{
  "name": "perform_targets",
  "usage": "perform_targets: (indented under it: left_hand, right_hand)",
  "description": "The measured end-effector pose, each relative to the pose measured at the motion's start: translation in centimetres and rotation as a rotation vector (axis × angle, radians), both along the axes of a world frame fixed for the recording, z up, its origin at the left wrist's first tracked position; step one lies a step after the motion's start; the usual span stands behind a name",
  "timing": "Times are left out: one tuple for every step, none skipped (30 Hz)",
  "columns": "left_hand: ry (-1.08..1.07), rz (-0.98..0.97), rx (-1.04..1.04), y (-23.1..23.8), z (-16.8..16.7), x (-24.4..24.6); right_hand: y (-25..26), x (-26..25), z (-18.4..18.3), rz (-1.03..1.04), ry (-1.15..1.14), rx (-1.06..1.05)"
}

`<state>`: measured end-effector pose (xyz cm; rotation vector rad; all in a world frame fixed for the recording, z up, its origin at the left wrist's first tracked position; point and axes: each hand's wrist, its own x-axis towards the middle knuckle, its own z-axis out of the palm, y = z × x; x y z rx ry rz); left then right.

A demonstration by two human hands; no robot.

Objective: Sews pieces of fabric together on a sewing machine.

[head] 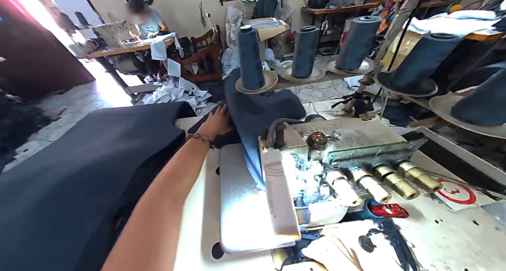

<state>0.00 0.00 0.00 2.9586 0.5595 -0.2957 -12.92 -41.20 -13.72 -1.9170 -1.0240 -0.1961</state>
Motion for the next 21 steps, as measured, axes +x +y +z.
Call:
perform_targets:
  left_hand:
    - [0.082,-0.034,0.037,0.1,0.0,-2.2]
    - [0.144,-0.080,0.066,0.3,0.2,-4.8]
    - [0.169,-0.131,0.075,0.3,0.6,-7.8]
    - [0.148,-0.173,0.088,-0.1,1.3,-11.4]
    - [0.102,-0.173,0.102,-1.3,2.3,-15.5]
    - [0.034,-0.115,0.113,-3.4,3.9,-19.8]
    - [0.019,0.040,0.119,-6.5,6.2,-23.4]
    - [0.107,0.296,0.074,-10.3,9.0,-26.0]
    - [0.114,0.469,0.067,-11.6,10.0,-28.6]
    - [-0.004,0.487,0.118,-10.0,8.7,-32.1]
    - [-0.206,0.398,0.217,-6.4,5.5,-36.2]
    - [-0.330,0.360,0.236,-3.6,2.9,-39.2]
    - [-0.390,0.366,0.216,-2.0,1.2,-41.0]
    - [-0.427,0.385,0.188,-1.3,0.2,-41.7]
    - [-0.473,0.394,0.172,-1.2,-0.5,-42.1]
    - [-0.525,0.387,0.171,-1.2,-0.8,-42.2]
    - [-0.565,0.376,0.171,-1.2,-0.9,-42.2]
    - [-0.588,0.366,0.167,-1.2,-0.7,-42.2]
    - [-0.594,0.360,0.149,-1.1,-0.6,-42.3]
    - [-0.597,0.358,0.120,-0.8,-0.3,-42.5]
    - [-0.598,0.368,0.083,-0.6,0.0,-42.6]
  right_hand:
    - [0.0,-0.1,0.1,-0.001,-0.001,-0.003]
    - [0.0,-0.2,0.2,-0.005,-0.006,-0.005]
    - [0.0,-0.2,0.1,-0.010,-0.019,0.002]
    - [0.0,-0.2,-0.1,-0.011,-0.034,0.019]
    - [0.1,-0.3,-0.5,-0.013,-0.052,0.042]
    - [0.2,-0.1,-0.9,-0.016,-0.076,0.071]
    - [0.3,0.0,-1.2,-0.019,-0.094,0.097]
    - [0.4,0.1,-1.3,-0.021,-0.107,0.122]
    - [0.5,0.2,-1.3,-0.024,-0.113,0.137]
    - [0.5,0.2,-1.3,-0.030,-0.119,0.139]
    - [0.6,0.2,-1.2,-0.033,-0.124,0.133]
    - [0.6,0.1,-1.2,-0.033,-0.130,0.125]
    - [0.5,0.1,-1.1,-0.034,-0.140,0.115]
    - [0.5,0.0,-1.0,-0.036,-0.149,0.104]
    - [0.5,0.0,-1.0,-0.037,-0.154,0.101]
    - [0.6,-0.1,-0.8,-0.041,-0.158,0.101]
    - [0.6,-0.2,-0.7,-0.051,-0.164,0.105]
    - [0.6,-0.2,-0.7,-0.060,-0.169,0.106]
    - [0.5,-0.3,-0.6,-0.063,-0.167,0.106]
    - [0.4,-0.3,-0.6,-0.063,-0.164,0.107]
    - [0.3,-0.3,-0.6,-0.062,-0.161,0.109]
